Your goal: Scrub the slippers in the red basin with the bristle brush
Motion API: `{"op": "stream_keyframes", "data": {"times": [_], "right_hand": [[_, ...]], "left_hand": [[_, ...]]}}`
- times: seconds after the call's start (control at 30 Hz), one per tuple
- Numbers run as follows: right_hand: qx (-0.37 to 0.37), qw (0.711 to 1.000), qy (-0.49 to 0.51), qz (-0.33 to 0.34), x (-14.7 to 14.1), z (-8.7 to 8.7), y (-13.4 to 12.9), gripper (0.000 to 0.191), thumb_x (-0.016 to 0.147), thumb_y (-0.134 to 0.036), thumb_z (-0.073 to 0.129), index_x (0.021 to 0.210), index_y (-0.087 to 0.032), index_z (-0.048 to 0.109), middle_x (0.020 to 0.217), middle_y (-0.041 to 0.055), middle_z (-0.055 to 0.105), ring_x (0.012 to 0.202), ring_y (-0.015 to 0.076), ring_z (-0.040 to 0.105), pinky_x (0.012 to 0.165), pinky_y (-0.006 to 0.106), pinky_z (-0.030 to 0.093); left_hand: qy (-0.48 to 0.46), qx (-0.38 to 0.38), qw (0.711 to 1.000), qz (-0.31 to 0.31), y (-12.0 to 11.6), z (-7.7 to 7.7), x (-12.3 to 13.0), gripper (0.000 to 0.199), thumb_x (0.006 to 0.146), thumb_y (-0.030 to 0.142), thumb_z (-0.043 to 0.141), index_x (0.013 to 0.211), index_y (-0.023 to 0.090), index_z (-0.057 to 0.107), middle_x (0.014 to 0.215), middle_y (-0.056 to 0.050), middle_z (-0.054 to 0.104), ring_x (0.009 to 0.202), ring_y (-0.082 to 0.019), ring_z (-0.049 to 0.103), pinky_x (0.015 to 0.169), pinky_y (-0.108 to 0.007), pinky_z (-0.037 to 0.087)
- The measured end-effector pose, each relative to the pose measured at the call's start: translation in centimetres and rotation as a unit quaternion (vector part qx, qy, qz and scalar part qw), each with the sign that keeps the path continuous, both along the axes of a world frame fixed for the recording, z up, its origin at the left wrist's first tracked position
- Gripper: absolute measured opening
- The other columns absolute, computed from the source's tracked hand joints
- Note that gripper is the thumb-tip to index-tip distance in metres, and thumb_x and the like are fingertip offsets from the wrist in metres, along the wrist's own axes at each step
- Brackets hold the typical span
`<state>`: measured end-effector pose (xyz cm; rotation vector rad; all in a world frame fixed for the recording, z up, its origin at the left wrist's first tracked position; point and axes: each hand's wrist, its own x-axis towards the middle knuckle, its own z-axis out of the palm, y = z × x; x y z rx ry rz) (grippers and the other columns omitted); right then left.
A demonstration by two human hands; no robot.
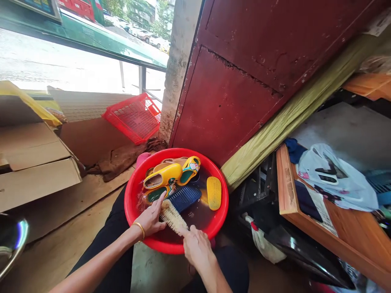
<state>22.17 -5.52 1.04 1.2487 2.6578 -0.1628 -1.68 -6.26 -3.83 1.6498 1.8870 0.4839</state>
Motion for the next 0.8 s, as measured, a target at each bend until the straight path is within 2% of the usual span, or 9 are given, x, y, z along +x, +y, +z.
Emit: {"op": "stream_keyframes", "data": {"times": [0.13, 0.2, 0.3, 0.4, 0.5, 0.57, 0.7, 0.8], "right_hand": [[0.038, 0.994, -0.028, -0.097, 0.6, -0.6, 4.2, 0.051, 0.095, -0.021, 0.049, 0.143, -0.037, 0.054, 0.109, 0.0070, 0.072, 0.098, 0.0225, 0.069, 0.086, 0.029, 0.049], [0.054, 0.990, -0.032, -0.129, 1.1, -0.8, 6.3, 0.051, 0.094, -0.020, 0.050, 0.142, -0.035, 0.055, 0.108, 0.0072, 0.071, 0.099, 0.0223, 0.068, 0.086, 0.029, 0.048], [0.081, 0.983, -0.027, -0.165, 1.9, -1.1, 8.0, 0.052, 0.094, -0.016, 0.046, 0.145, -0.026, 0.053, 0.108, 0.0119, 0.070, 0.099, 0.0239, 0.068, 0.086, 0.031, 0.049], [0.102, 0.977, -0.021, -0.188, 2.5, -1.6, 8.2, 0.054, 0.093, -0.012, 0.041, 0.146, -0.021, 0.052, 0.108, 0.0154, 0.069, 0.099, 0.0250, 0.067, 0.087, 0.033, 0.049], [0.108, 0.975, -0.010, -0.193, 2.7, -2.4, 7.8, 0.057, 0.092, -0.010, 0.041, 0.148, -0.020, 0.050, 0.110, 0.0164, 0.068, 0.098, 0.0246, 0.067, 0.087, 0.034, 0.049], [0.108, 0.974, -0.003, -0.198, 2.5, -2.8, 7.4, 0.059, 0.091, -0.010, 0.041, 0.150, -0.020, 0.047, 0.114, 0.0177, 0.066, 0.095, 0.0239, 0.067, 0.086, 0.034, 0.050], [0.096, 0.973, 0.020, -0.208, 2.2, -3.2, 7.0, 0.058, 0.092, -0.011, 0.042, 0.150, -0.019, 0.046, 0.111, 0.0191, 0.067, 0.090, 0.0247, 0.069, 0.081, 0.036, 0.051], [0.084, 0.970, 0.054, -0.220, 2.3, -3.2, 7.2, 0.054, 0.096, -0.015, 0.041, 0.149, -0.022, 0.046, 0.111, 0.0172, 0.069, 0.092, 0.0247, 0.070, 0.083, 0.035, 0.051]], "left_hand": [[0.037, -0.031, 0.999, -0.005, -0.2, 0.3, 0.2, 0.116, 0.068, 0.026, 0.064, 0.159, 0.016, -0.008, 0.152, -0.022, 0.043, 0.129, -0.034, 0.055, 0.105, -0.042, 0.043], [0.064, -0.045, 0.997, -0.010, -0.4, 0.4, 0.4, 0.111, 0.069, 0.030, 0.063, 0.160, 0.016, 0.000, 0.154, -0.022, 0.041, 0.130, -0.034, 0.054, 0.104, -0.041, 0.044], [0.111, -0.070, 0.991, -0.029, -0.5, 0.4, 0.7, 0.098, 0.073, 0.035, 0.061, 0.159, 0.015, 0.018, 0.158, -0.023, 0.035, 0.132, -0.035, 0.054, 0.104, -0.043, 0.045], [0.144, -0.090, 0.985, -0.039, -0.4, 0.2, 1.0, 0.092, 0.074, 0.036, 0.061, 0.157, 0.015, 0.026, 0.160, -0.023, 0.032, 0.137, -0.035, 0.049, 0.109, -0.043, 0.041], [0.165, -0.099, 0.980, -0.039, 0.0, 0.2, 1.4, 0.099, 0.070, 0.040, 0.066, 0.157, 0.013, 0.026, 0.164, -0.024, 0.023, 0.145, -0.037, 0.036, 0.112, -0.048, 0.036], [0.179, -0.104, 0.978, -0.040, 0.2, 0.1, 1.7, 0.103, 0.068, 0.040, 0.069, 0.157, 0.013, 0.024, 0.165, -0.025, 0.018, 0.146, -0.039, 0.034, 0.112, -0.049, 0.036], [0.195, -0.101, 0.974, -0.049, 0.4, -0.4, 2.0, 0.098, 0.069, 0.025, 0.066, 0.156, 0.008, 0.025, 0.163, -0.026, 0.024, 0.143, -0.038, 0.039, 0.111, -0.045, 0.038], [0.139, -0.044, 0.988, -0.055, 0.2, -0.9, 1.4, 0.087, 0.072, 0.025, 0.060, 0.152, 0.004, 0.034, 0.160, -0.026, 0.032, 0.144, -0.036, 0.039, 0.115, -0.042, 0.034]]}}
